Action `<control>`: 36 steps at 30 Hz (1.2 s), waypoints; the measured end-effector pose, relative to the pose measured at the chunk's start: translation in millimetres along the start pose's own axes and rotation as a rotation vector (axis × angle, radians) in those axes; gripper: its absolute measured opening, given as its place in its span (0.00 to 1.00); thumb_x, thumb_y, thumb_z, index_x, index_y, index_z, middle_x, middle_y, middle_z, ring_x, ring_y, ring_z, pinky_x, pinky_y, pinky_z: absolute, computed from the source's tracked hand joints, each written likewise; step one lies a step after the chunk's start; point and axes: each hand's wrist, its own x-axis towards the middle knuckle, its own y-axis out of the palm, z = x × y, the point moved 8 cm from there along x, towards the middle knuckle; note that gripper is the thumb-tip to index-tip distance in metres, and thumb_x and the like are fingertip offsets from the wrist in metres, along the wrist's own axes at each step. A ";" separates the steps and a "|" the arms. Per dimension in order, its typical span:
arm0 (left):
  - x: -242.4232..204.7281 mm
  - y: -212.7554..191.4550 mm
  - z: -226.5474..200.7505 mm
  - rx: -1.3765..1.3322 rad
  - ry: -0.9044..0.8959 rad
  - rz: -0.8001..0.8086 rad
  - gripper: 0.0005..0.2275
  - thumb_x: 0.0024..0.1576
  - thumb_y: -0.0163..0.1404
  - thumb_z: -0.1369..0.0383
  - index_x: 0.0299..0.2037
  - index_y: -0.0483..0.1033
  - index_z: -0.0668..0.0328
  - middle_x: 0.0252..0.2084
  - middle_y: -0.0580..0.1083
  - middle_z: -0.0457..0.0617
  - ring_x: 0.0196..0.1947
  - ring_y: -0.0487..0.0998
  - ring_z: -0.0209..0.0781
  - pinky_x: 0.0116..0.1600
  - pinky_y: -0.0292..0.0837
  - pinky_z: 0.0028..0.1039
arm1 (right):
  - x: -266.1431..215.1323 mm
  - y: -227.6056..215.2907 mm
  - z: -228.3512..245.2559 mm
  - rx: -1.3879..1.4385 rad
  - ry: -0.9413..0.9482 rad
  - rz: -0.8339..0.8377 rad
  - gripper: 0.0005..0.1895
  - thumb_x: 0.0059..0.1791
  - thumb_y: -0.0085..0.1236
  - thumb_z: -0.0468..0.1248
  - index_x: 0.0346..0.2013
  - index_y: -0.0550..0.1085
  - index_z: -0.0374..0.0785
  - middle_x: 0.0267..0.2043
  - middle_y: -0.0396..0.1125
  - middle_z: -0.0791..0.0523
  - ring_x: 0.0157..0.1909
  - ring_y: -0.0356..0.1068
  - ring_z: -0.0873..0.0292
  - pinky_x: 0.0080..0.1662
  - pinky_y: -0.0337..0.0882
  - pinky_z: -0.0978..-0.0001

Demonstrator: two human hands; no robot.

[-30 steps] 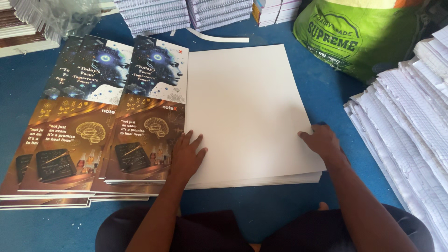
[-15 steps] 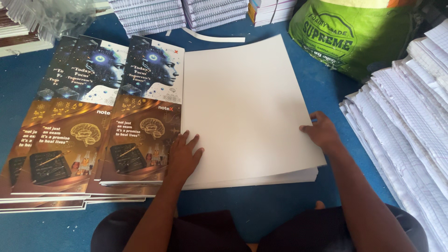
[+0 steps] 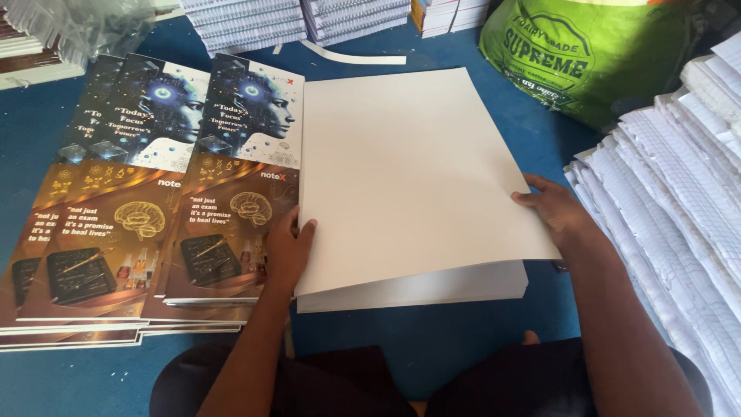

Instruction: The person inserts printed covers into blank book blocks, aligns them, and uses a stapler to secure the covers to the spines. The person repeats this process for multiple notebooks.

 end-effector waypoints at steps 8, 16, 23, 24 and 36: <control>10.4 8.9 35.4 -0.328 -0.181 0.039 0.26 0.57 0.54 0.73 0.66 0.65 0.73 0.45 0.78 0.51 0.41 0.78 0.33 0.45 0.75 0.22 | -5.2 -8.9 -2.2 -0.153 0.023 -0.112 0.33 0.47 0.59 0.31 0.68 0.68 0.43 0.51 0.73 0.45 0.47 0.76 0.51 0.49 0.75 0.59; 8.0 26.0 31.9 -0.234 -0.195 0.165 0.28 0.55 0.54 0.74 0.68 0.66 0.66 0.42 0.78 0.51 0.36 0.77 0.36 0.41 0.73 0.25 | -17.9 4.4 7.6 -0.075 -0.100 0.011 0.23 0.47 0.57 0.28 0.57 0.71 0.27 0.43 0.73 0.46 0.43 0.76 0.51 0.45 0.75 0.60; 8.2 35.7 13.4 -0.114 -0.099 0.214 0.27 0.54 0.57 0.72 0.68 0.69 0.55 0.41 0.76 0.48 0.35 0.74 0.35 0.39 0.74 0.26 | 0.2 -13.0 19.9 -0.196 -0.302 0.003 0.14 0.49 0.61 0.34 0.47 0.74 0.30 0.41 0.72 0.52 0.41 0.72 0.59 0.46 0.72 0.67; 9.7 40.3 12.8 -0.107 -0.101 0.224 0.27 0.54 0.56 0.72 0.68 0.69 0.55 0.41 0.76 0.48 0.34 0.74 0.35 0.39 0.74 0.27 | 0.5 -11.8 20.9 -0.142 -0.320 0.025 0.13 0.50 0.60 0.35 0.46 0.75 0.31 0.41 0.72 0.53 0.41 0.72 0.61 0.46 0.72 0.68; 10.5 64.8 0.8 -0.025 -0.124 0.264 0.27 0.53 0.56 0.72 0.67 0.69 0.56 0.31 0.77 0.50 0.30 0.75 0.36 0.40 0.74 0.27 | -33.4 22.7 34.2 0.067 -0.395 -0.009 0.12 0.56 0.56 0.47 0.42 0.70 0.42 0.46 0.69 0.58 0.49 0.68 0.64 0.52 0.68 0.68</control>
